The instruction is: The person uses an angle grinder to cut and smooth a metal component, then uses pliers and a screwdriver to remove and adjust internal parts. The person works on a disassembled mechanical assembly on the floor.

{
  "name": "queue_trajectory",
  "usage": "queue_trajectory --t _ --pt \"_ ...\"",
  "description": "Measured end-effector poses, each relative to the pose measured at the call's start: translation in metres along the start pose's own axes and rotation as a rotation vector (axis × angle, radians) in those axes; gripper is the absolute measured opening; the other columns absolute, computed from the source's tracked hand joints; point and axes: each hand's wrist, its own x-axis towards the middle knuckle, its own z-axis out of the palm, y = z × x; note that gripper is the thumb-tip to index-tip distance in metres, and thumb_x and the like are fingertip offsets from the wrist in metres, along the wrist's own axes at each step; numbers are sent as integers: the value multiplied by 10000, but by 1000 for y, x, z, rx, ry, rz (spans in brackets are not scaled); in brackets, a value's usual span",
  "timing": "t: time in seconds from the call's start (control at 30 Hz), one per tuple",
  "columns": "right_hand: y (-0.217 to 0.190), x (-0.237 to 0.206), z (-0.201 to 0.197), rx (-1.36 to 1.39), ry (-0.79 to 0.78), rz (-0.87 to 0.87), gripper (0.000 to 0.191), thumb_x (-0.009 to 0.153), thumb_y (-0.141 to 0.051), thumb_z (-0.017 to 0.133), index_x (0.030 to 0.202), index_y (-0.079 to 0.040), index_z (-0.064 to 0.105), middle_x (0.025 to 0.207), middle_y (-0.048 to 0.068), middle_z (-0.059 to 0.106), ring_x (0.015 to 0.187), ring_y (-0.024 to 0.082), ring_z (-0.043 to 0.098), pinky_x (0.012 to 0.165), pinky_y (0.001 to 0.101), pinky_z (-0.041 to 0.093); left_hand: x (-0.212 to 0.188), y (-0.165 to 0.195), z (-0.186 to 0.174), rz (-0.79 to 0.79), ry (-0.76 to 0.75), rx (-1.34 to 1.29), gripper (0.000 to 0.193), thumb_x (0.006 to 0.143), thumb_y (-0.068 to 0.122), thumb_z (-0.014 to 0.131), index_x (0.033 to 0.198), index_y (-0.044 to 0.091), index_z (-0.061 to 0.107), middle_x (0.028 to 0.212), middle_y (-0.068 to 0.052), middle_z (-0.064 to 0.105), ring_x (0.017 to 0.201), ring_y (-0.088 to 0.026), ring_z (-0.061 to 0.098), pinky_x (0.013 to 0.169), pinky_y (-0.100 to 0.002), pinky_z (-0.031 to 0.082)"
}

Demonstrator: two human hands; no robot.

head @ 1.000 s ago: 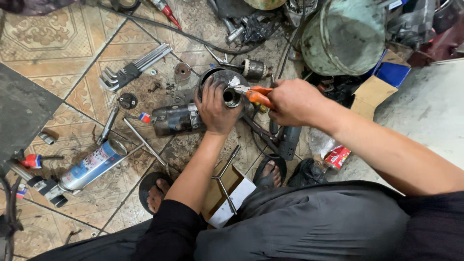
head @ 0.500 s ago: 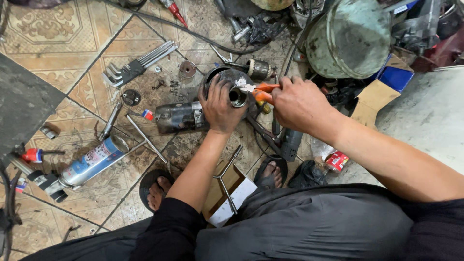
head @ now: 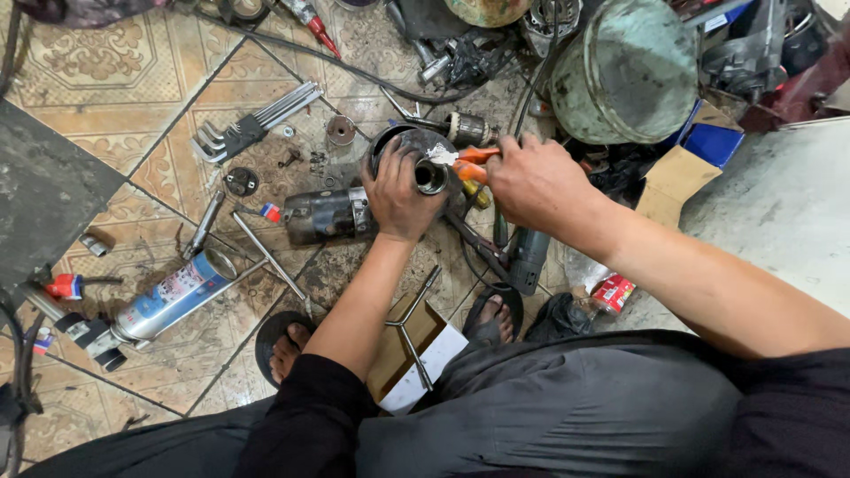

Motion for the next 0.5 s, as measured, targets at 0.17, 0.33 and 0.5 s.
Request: queue_trajectory --t 0.17,0.33,0.5 --pt "7 8 -1 -29 -60 -16 223 822 -227 675 900 -24 727 908 180 689 779 319 708 640 431 579 -1 -2 3 5 -8 5 575 741 454 900 1092 60 668 1153 -94 702 1302 -294 596 1167 -536 287" --pt "27 27 -8 50 -263 -64 199 845 -247 679 943 -86 745 920 175 698 762 333 725 683 453 592 -3 -6 3 21 -17 12 551 746 415 889 1097 51 672 1155 -101 705 1302 -294 604 1179 -538 286" --pt "31 29 -12 67 -274 -21 184 826 -230 684 926 -95 759 931 143 708 832 329 718 727 457 589 -2 -4 2 18 -1 6 552 757 447 881 1073 47 667 1143 -115 709 1284 -299 608 1167 -549 290"
